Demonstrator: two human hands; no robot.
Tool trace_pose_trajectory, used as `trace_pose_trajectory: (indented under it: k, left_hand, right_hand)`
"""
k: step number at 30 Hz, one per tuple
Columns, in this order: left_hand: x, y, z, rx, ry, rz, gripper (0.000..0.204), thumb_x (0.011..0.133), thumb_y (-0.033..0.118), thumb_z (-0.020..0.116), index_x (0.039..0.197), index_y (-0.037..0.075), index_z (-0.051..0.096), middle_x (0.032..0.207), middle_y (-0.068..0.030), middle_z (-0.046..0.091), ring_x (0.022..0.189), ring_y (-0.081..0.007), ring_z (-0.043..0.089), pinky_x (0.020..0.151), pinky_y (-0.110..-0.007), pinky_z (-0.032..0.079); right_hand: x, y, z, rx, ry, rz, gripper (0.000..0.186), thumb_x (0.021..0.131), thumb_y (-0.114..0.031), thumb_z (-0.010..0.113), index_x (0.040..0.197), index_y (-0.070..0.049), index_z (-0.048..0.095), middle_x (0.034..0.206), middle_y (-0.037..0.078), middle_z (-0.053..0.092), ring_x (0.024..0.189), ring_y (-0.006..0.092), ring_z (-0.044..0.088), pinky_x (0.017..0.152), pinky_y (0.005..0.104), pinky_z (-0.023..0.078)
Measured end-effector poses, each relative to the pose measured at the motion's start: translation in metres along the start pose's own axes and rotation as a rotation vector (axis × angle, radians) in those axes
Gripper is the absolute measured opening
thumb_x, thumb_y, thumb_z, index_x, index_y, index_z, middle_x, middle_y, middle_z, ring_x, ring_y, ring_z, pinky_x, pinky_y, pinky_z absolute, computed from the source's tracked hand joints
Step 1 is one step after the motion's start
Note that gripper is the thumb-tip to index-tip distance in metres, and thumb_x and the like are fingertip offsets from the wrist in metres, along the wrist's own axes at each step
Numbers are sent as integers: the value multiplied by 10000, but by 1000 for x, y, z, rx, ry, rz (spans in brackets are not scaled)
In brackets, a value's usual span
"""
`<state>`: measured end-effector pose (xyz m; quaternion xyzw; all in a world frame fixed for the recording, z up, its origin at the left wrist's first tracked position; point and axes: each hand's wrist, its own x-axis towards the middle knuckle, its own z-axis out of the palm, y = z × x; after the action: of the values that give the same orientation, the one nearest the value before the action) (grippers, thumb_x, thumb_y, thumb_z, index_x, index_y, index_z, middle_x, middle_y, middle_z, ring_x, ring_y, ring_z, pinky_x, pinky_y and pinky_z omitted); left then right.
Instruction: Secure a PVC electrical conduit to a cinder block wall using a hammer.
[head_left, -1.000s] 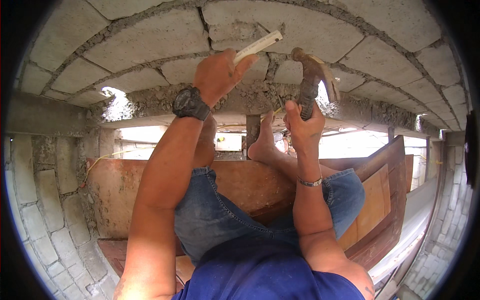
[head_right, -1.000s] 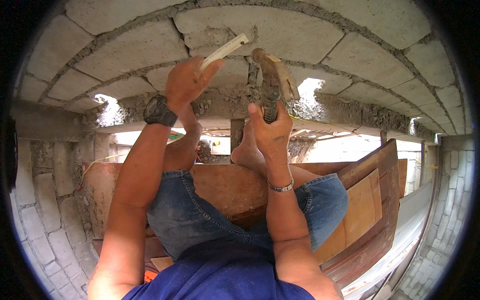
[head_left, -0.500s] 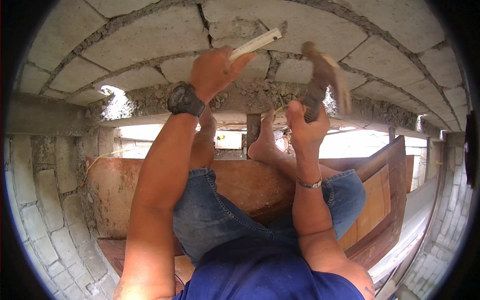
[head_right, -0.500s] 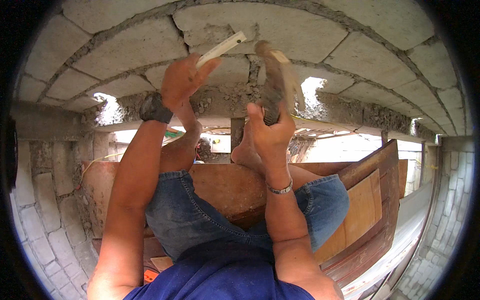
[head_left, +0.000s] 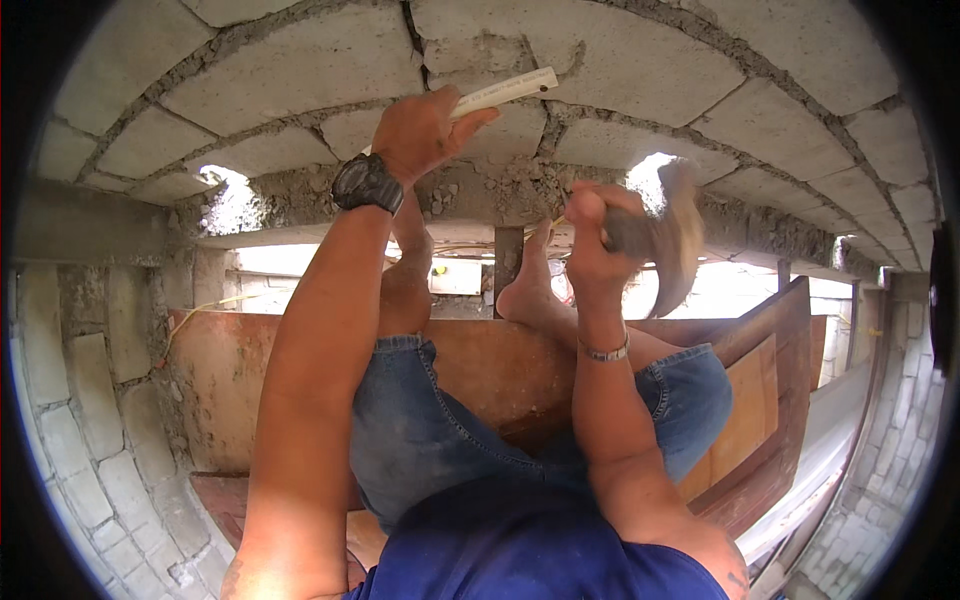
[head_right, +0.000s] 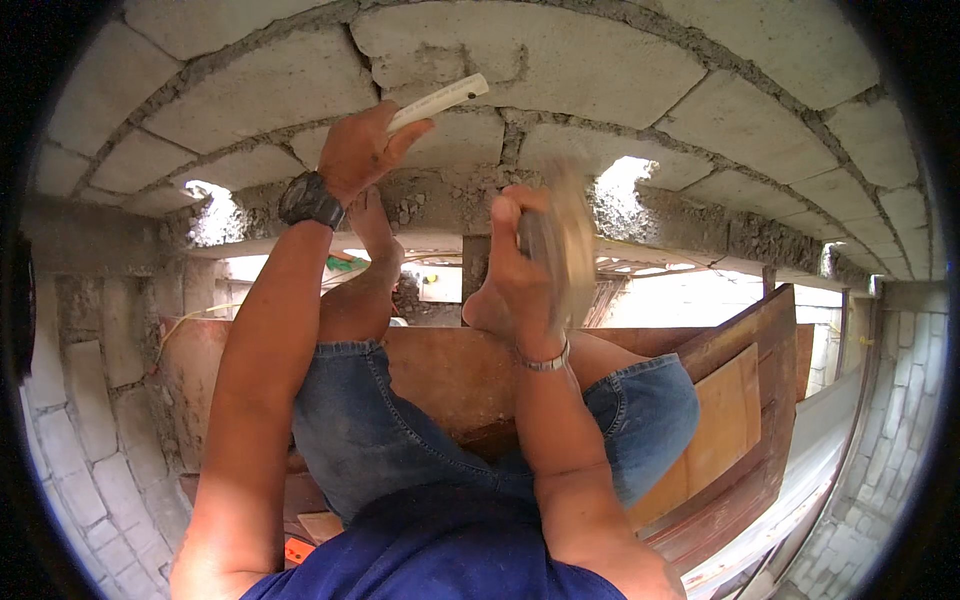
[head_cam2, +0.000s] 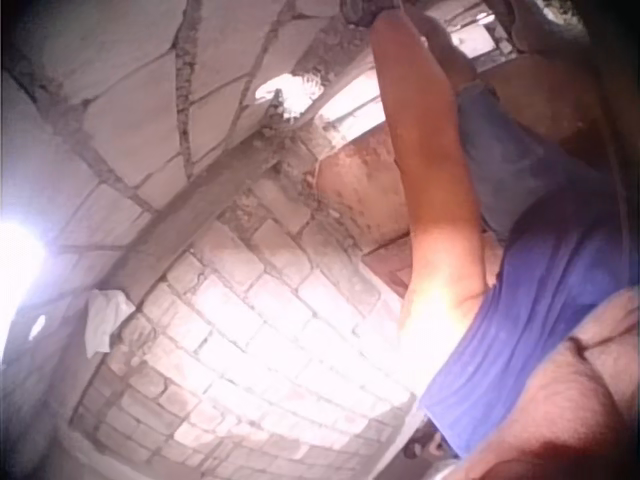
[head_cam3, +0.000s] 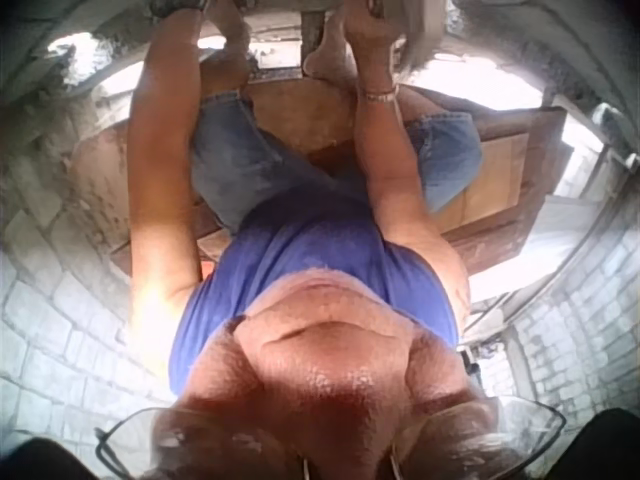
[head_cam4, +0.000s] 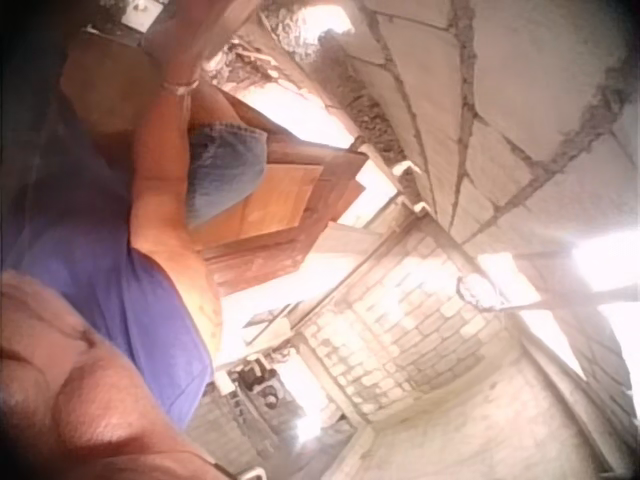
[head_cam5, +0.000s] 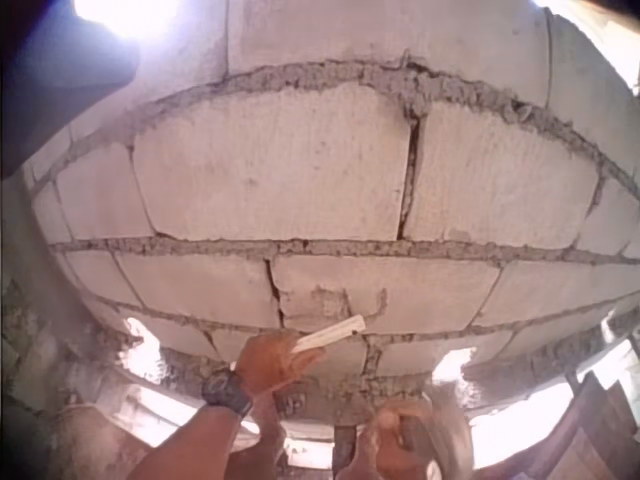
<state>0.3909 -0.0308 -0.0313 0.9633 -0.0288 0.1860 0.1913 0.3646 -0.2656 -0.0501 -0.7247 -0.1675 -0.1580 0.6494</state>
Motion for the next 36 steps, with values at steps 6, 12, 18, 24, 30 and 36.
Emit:
trace_pose_trajectory:
  k: [6,12,18,24,30,36]
  left_hand:
    - [-3,4,2,-25,17,-41,538,870,546,579,778,16,572,577,-163,550,506,-314,559,486,-410,434]
    - [2,17,-7,-49,-78,-121,522,866,524,598,778,10,575,569,-168,551,501,-339,548,485,-416,430]
    - [-10,16,2,-48,133,-50,538,864,535,590,732,14,550,548,-163,537,502,-350,540,487,-416,430]
    - [1,36,-9,53,-27,-141,575,875,571,543,730,14,556,579,-185,565,564,-365,578,523,-437,443]
    - [-9,32,-5,39,96,-121,578,877,573,536,725,16,551,595,-189,574,581,-362,587,534,-445,445]
    - [4,65,-12,50,-16,-190,544,883,523,552,724,3,579,588,-179,594,546,-353,598,499,-435,466]
  right_hand:
    - [30,20,18,-384,-208,338,215,886,-209,620,840,0,636,665,157,588,650,137,594,601,287,466]
    - [6,-17,-7,136,9,-195,59,849,-48,642,846,-13,594,775,97,634,647,161,559,626,268,461]
    - [26,9,10,-374,-225,249,150,857,-141,683,858,-22,591,749,72,622,685,125,565,626,259,456]
    - [15,-20,10,414,185,-369,170,900,-139,593,807,2,574,706,76,616,607,122,557,602,264,509]
    - [21,18,15,113,-214,412,125,898,-117,609,874,-14,542,737,105,614,621,124,553,562,271,453]
    - [15,-4,20,617,97,33,166,900,-155,632,882,-29,525,659,45,560,571,107,528,497,253,441]
